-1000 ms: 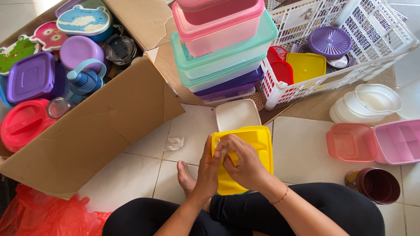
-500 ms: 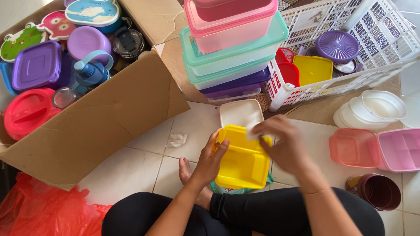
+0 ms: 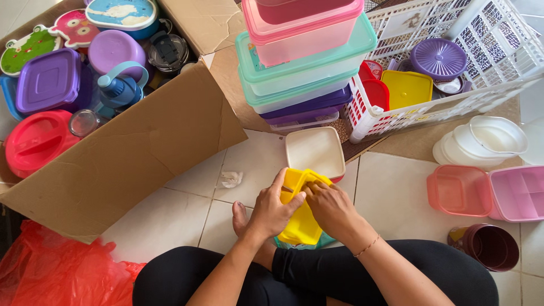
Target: The person sits on the floor and wipes the inside and outside of several plastic food containers using a wet wipe. The person handles clear, red, white, and yellow containers, wiping them individually and placing them aside.
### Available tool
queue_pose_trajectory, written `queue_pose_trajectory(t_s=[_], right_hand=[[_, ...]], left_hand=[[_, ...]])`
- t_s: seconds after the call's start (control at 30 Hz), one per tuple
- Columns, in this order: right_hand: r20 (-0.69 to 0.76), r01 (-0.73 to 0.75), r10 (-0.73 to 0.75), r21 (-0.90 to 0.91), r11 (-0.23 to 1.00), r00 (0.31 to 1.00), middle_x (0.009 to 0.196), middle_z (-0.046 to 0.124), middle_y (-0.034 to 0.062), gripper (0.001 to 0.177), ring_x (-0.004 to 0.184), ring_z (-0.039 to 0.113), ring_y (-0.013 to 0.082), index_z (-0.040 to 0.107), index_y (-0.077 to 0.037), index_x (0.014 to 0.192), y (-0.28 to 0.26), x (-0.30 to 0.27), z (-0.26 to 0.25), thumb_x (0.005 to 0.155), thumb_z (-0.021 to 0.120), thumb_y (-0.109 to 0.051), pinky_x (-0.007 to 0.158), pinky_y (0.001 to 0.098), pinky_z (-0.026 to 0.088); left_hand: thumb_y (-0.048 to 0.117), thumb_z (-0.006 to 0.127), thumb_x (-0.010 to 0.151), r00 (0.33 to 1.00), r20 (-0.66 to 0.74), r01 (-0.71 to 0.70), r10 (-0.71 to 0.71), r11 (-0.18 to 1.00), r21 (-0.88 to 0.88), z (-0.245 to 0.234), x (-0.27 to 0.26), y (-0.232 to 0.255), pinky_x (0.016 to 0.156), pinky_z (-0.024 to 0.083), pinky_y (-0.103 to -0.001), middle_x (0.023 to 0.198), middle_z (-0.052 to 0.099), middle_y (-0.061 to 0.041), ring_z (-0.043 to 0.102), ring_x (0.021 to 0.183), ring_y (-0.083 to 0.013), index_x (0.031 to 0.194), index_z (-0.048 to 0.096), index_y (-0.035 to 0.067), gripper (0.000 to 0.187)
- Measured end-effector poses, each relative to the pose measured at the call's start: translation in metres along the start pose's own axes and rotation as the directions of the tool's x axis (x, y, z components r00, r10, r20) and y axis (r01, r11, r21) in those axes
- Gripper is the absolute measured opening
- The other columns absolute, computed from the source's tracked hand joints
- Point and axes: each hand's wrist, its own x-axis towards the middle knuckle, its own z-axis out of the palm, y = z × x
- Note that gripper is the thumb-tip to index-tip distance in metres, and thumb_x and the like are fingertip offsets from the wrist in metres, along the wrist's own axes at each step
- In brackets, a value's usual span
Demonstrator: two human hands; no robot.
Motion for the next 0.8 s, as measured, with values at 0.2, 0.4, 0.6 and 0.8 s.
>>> queue_pose_trajectory(t_s=[0.2, 0.4, 0.6, 0.8], right_hand=[[0.246, -0.126, 0.126, -0.017, 0.992, 0.961, 0.094, 0.073, 0.0085, 0.027, 0.089, 0.071, 0.0293, 0.064, -0.009, 0.115, 0.013, -0.001, 0.022, 0.089, 0.059, -0.01, 0.072, 0.0433, 0.055], [0.11, -0.121, 0.105, 0.157, 0.98, 0.988, 0.095, 0.071, 0.0131, 0.022, 0.089, 0.069, 0.035, 0.065, -0.005, 0.1, 0.016, 0.007, 0.002, 0.078, 0.065, -0.001, 0.07, 0.0459, 0.055], [-0.084, -0.019, 0.066, 0.466, 0.885, 0.994, 0.105, 0.064, 0.023, 0.039, 0.103, 0.059, 0.0432, 0.059, 0.002, 0.103, 0.003, 0.015, -0.022, 0.065, 0.069, 0.002, 0.085, 0.0501, 0.048], [-0.009, -0.088, 0.16, 0.804, 0.589, 0.987, 0.1, 0.066, 0.0163, 0.027, 0.098, 0.063, 0.033, 0.061, 0.003, 0.104, -0.002, 0.021, -0.023, 0.081, 0.076, -0.003, 0.086, 0.0389, 0.051]], left_hand=[[0.04, 0.067, 0.087, 1.0, 0.009, -0.014, 0.014, 1.0, -0.009, 0.002, -0.004, 0.01, 0.088, 0.057, -0.039, 0.105, 0.077, -0.019, 0.075, 0.099, -0.0333, 0.145, 0.046, 0.0, 0.073], [0.033, 0.066, 0.09, 0.994, -0.1, -0.049, 0.032, 0.984, -0.172, 0.005, -0.003, 0.006, 0.085, 0.059, -0.035, 0.107, 0.078, -0.017, 0.078, 0.098, -0.0256, 0.142, 0.05, -0.003, 0.066], [0.037, 0.065, 0.094, 0.97, -0.237, -0.116, 0.06, 0.966, -0.23, 0.024, -0.004, -0.003, 0.089, 0.057, -0.036, 0.114, 0.076, -0.019, 0.075, 0.104, -0.0285, 0.145, 0.048, -0.004, 0.068], [0.046, 0.054, 0.098, 0.98, -0.2, -0.066, 0.021, 0.973, -0.22, 0.036, -0.006, -0.005, 0.088, 0.057, -0.036, 0.113, 0.075, -0.018, 0.075, 0.105, -0.0263, 0.15, 0.039, 0.0, 0.071]])
